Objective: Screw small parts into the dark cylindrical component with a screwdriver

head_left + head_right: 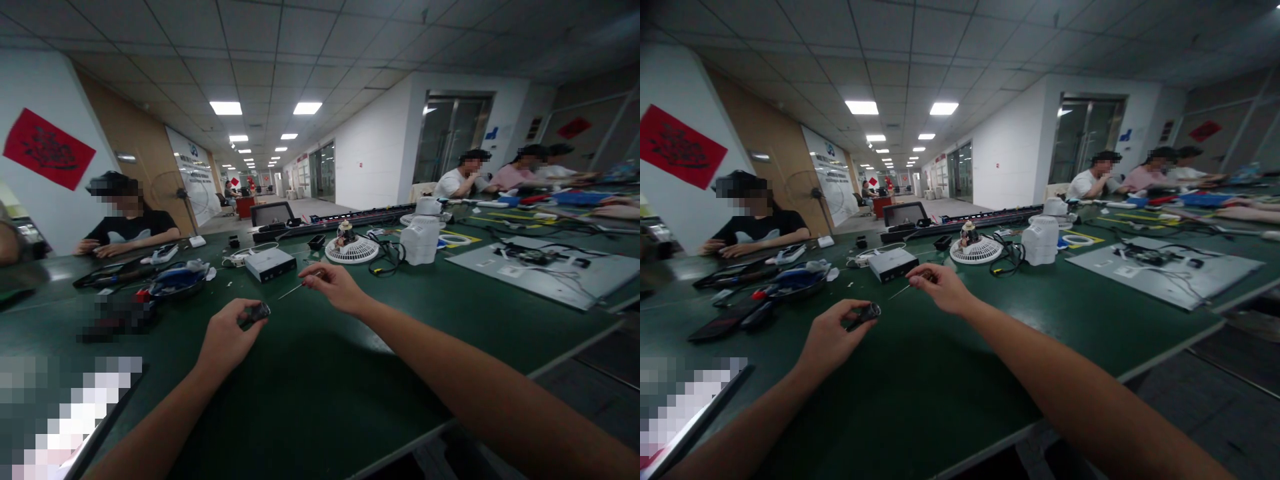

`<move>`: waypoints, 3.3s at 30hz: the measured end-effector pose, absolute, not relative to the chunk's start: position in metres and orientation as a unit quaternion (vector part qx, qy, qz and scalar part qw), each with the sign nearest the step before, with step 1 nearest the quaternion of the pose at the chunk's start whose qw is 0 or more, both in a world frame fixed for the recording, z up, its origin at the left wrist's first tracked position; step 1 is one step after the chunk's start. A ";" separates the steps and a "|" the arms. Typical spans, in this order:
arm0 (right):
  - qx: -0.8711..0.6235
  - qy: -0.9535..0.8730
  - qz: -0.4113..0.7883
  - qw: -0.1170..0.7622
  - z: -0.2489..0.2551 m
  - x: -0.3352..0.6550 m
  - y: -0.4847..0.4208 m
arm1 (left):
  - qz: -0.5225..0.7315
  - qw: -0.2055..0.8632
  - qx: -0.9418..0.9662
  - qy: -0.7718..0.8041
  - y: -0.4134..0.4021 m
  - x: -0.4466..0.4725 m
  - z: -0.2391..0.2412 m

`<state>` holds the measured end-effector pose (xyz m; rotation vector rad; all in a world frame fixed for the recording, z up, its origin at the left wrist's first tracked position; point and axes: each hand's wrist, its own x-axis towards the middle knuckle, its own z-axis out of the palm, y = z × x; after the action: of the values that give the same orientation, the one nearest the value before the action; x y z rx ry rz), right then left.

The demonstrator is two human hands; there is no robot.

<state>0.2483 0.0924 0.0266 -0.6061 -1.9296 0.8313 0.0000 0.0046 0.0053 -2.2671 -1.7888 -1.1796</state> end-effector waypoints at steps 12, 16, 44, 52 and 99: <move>-0.243 -0.812 0.373 0.378 0.022 0.245 0.087 | -0.369 0.001 -0.751 -0.547 0.004 0.002 0.004; -0.218 -0.795 0.422 0.377 0.021 0.245 0.090 | -0.368 -0.002 -0.758 -0.538 0.004 0.002 0.003; -0.229 -0.789 0.451 0.348 0.018 0.246 0.095 | -0.367 0.004 -0.788 -0.494 0.003 0.001 0.003; -0.255 -0.787 0.421 0.373 0.017 0.244 0.094 | -0.364 0.006 -0.788 -0.495 0.003 0.002 0.002; -0.209 -0.894 0.153 0.365 0.021 0.230 0.057 | -0.363 -0.007 -0.827 -0.430 -0.006 0.015 0.005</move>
<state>0.2299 0.0573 0.0213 -0.5367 -2.2988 0.3943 0.0150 -0.0058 0.0047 -2.6085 -1.3558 -1.1444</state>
